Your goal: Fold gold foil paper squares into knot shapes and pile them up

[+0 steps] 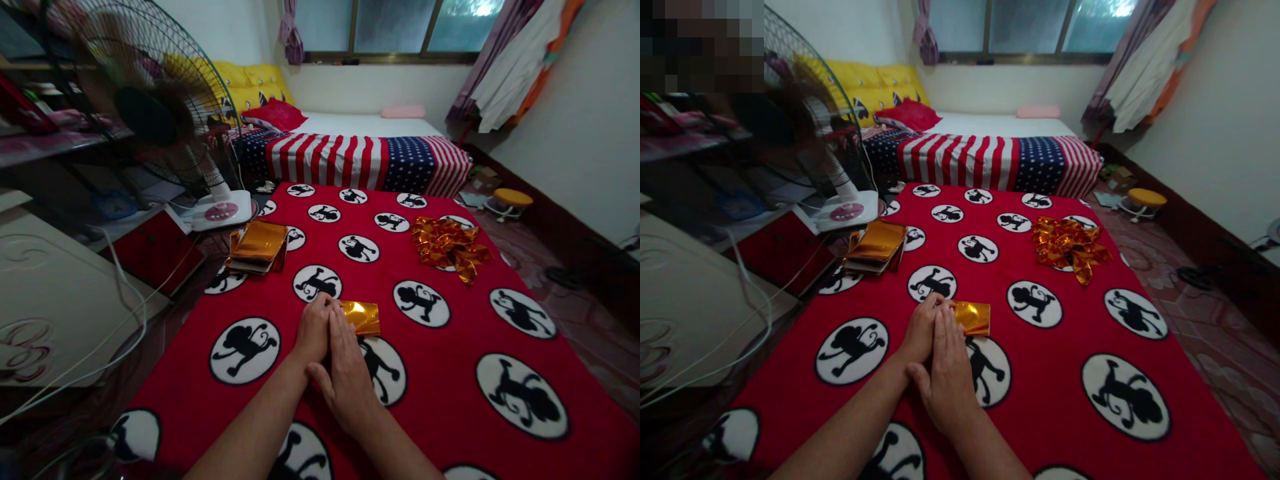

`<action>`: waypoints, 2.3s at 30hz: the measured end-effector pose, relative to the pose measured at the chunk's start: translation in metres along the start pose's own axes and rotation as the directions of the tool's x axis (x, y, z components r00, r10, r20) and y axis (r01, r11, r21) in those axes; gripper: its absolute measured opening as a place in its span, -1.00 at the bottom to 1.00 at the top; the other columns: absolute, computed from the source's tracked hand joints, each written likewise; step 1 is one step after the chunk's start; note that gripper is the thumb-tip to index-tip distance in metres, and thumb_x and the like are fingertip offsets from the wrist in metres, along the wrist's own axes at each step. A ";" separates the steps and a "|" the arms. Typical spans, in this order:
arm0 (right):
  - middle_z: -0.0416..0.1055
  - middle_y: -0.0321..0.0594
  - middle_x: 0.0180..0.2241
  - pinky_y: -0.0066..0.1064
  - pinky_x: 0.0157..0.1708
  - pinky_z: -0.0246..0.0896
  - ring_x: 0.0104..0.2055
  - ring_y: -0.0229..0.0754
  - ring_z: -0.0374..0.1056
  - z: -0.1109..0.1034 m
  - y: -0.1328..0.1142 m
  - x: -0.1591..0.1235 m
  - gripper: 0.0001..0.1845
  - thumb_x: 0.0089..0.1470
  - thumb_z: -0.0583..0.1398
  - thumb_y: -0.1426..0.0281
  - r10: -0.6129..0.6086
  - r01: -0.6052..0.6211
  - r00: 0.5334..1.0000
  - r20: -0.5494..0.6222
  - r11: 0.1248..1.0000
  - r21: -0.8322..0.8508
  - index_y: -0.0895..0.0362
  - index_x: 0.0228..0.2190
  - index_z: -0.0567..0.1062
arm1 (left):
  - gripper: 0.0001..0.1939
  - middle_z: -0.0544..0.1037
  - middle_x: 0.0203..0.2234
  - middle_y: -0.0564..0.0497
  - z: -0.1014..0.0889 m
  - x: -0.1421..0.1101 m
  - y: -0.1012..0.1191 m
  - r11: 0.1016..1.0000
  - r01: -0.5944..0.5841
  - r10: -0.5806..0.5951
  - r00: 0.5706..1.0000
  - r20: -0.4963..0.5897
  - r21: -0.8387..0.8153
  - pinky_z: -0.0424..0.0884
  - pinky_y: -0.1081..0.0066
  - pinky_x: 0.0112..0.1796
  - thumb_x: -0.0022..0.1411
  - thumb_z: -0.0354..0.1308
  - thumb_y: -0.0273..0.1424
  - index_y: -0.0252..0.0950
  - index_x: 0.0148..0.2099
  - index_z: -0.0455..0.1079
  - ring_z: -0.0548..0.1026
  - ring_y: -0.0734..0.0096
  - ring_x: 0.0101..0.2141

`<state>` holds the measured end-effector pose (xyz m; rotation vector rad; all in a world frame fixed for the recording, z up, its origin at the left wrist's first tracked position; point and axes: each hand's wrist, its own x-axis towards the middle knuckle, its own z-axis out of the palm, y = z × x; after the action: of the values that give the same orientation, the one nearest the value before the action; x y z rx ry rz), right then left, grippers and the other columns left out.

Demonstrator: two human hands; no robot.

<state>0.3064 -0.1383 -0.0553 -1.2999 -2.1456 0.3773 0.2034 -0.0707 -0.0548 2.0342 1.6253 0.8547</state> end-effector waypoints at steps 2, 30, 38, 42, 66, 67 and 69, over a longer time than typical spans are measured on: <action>-0.29 0.09 0.36 0.09 0.27 -0.13 0.39 0.09 -0.33 0.001 0.000 -0.001 -0.04 0.19 0.10 0.14 0.011 -0.011 1.000 0.007 1.000 0.017 0.24 0.32 -0.35 | -0.82 0.45 -0.23 0.02 -0.001 0.000 0.001 1.000 0.006 -0.006 1.000 0.003 -0.001 0.34 0.42 -0.19 0.29 -0.01 -0.49 -0.23 -0.20 0.42 0.42 0.39 -0.23; -0.28 0.13 0.36 0.09 0.28 -0.14 0.39 0.14 -0.33 0.007 0.005 0.008 0.02 0.16 0.11 0.05 0.080 -0.079 0.997 -0.009 0.994 0.081 0.25 0.32 -0.36 | -0.84 0.43 -0.22 -0.04 -0.001 0.000 -0.005 0.996 -0.090 0.090 0.996 0.014 -0.015 0.37 0.34 -0.18 0.26 0.03 -0.48 -0.26 -0.25 0.45 0.42 0.35 -0.23; -0.24 0.21 0.34 0.11 0.26 -0.10 0.38 0.18 -0.29 0.011 0.010 0.005 0.17 0.06 0.10 -0.11 0.115 -0.114 0.993 -0.040 0.993 0.023 0.31 0.32 -0.38 | -0.81 0.41 -0.23 -0.04 -0.003 0.000 -0.003 0.994 -0.106 0.106 0.994 0.027 -0.001 0.38 0.34 -0.20 0.19 0.08 -0.48 -0.22 -0.16 0.46 0.42 0.32 -0.22; -0.23 0.23 0.34 0.10 0.25 -0.09 0.38 0.17 -0.27 0.008 0.013 0.002 0.17 0.05 0.06 -0.15 0.128 -0.128 0.991 -0.039 0.992 0.006 0.30 0.32 -0.37 | -0.71 0.41 -0.20 -0.05 -0.003 0.000 -0.004 0.994 -0.107 0.106 0.993 0.042 0.009 0.38 0.30 -0.13 0.14 0.13 -0.47 -0.21 -0.07 0.46 0.41 0.29 -0.19; -0.27 0.20 0.35 0.24 0.23 -0.20 0.38 0.21 -0.35 -0.031 0.041 -0.011 0.07 0.11 0.02 -0.12 0.223 -0.242 0.963 -0.150 0.962 -0.123 0.24 0.32 -0.34 | -0.66 0.39 -0.22 -0.01 -0.003 -0.002 -0.003 0.995 -0.103 0.103 0.995 -0.004 -0.008 0.37 0.28 -0.10 0.03 0.30 -0.36 -0.20 -0.08 0.46 0.40 0.28 -0.17; -0.28 0.18 0.35 0.22 0.24 -0.21 0.38 0.20 -0.36 -0.029 0.034 -0.008 0.08 0.11 0.02 -0.13 0.183 -0.198 0.975 -0.128 0.973 -0.116 0.24 0.32 -0.34 | -0.67 0.39 -0.23 -0.01 -0.003 -0.002 -0.003 0.995 -0.102 0.102 0.995 -0.001 -0.006 0.37 0.28 -0.11 0.04 0.29 -0.36 -0.20 -0.09 0.46 0.40 0.28 -0.18; -0.28 0.16 0.36 0.13 0.26 -0.15 0.39 0.15 -0.34 -0.021 0.020 -0.003 0.11 0.08 -0.01 -0.17 0.103 -0.107 0.992 -0.069 0.993 -0.054 0.25 0.32 -0.36 | -0.75 0.39 -0.22 -0.02 -0.002 -0.002 -0.003 0.995 -0.099 0.099 0.995 0.003 -0.003 0.36 0.30 -0.13 0.08 0.24 -0.39 -0.20 -0.13 0.47 0.40 0.29 -0.19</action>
<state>0.3347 -0.1321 -0.0502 -1.4421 -2.0522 0.3126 0.1997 -0.0723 -0.0551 2.1285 1.5315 0.8869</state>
